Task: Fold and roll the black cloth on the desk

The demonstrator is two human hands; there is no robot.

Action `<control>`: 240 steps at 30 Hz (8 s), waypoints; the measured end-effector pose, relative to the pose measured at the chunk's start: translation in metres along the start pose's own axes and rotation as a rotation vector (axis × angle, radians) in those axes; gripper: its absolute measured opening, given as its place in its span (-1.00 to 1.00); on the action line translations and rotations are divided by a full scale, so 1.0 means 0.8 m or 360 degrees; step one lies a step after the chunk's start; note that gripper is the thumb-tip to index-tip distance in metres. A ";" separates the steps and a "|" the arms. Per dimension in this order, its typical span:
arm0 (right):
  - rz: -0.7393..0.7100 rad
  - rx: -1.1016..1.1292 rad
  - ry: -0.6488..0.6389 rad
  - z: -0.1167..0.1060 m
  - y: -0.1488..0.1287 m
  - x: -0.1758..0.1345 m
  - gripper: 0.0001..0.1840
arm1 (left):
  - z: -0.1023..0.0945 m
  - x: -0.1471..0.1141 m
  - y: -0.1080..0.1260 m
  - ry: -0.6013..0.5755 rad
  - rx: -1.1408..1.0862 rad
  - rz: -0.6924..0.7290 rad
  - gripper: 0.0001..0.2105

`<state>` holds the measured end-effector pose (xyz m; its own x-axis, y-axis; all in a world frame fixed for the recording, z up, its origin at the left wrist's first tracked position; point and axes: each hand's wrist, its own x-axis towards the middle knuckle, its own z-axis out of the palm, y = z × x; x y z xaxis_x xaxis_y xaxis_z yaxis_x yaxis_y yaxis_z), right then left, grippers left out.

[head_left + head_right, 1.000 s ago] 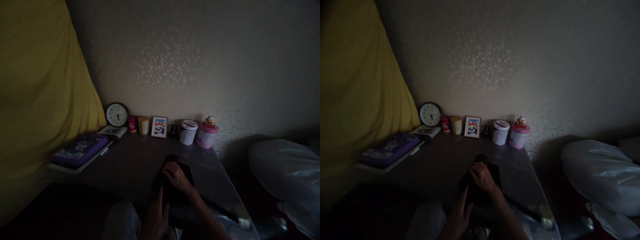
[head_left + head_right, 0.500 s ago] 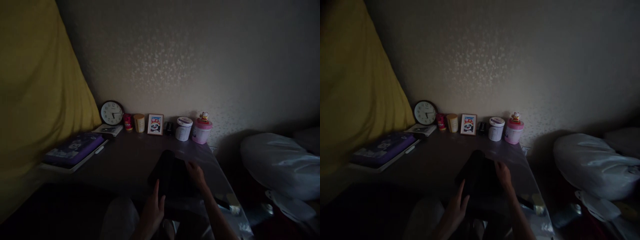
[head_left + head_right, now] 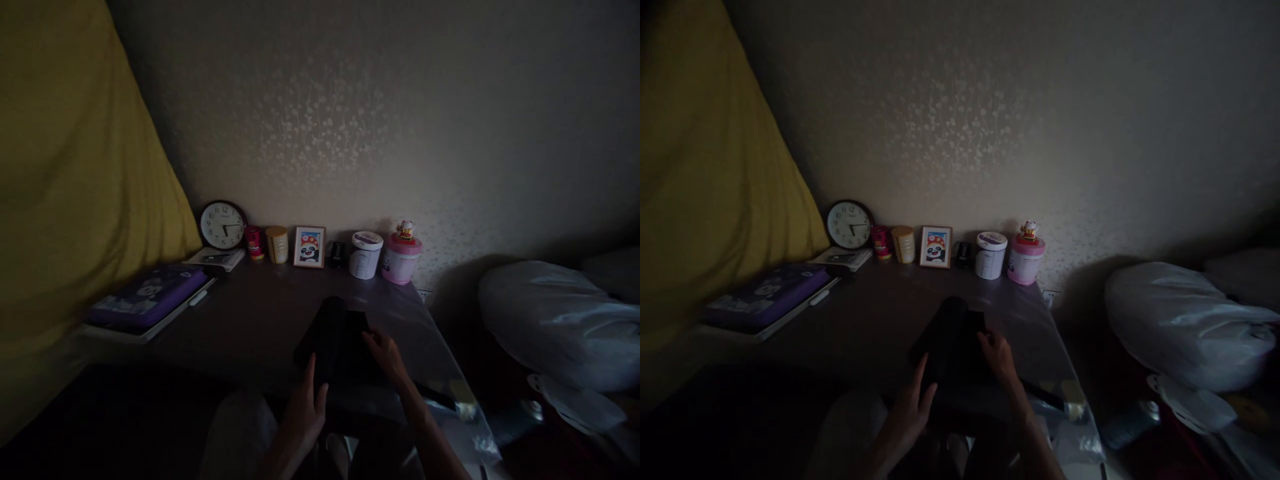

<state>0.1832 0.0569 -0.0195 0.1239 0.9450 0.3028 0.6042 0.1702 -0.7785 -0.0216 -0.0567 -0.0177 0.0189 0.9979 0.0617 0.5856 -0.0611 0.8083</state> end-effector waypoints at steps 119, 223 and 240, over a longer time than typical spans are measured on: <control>0.0052 0.0110 -0.0044 0.015 -0.005 -0.005 -0.49 | -0.016 -0.001 0.010 -0.0107 -0.0131 0.0003 -0.43; 0.0014 0.0327 -0.0124 0.013 -0.018 0.014 -0.53 | -0.016 0.000 0.001 -0.0007 -0.0239 0.0040 -0.45; -0.0035 0.0485 -0.0108 0.016 -0.041 0.014 -0.58 | -0.015 0.005 -0.013 0.0111 -0.0398 0.0131 -0.45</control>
<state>0.1546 0.0655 0.0026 0.0544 0.9550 0.2917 0.3412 0.2567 -0.9043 -0.0370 -0.0522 -0.0188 -0.0027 0.9861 0.1664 0.3660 -0.1538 0.9178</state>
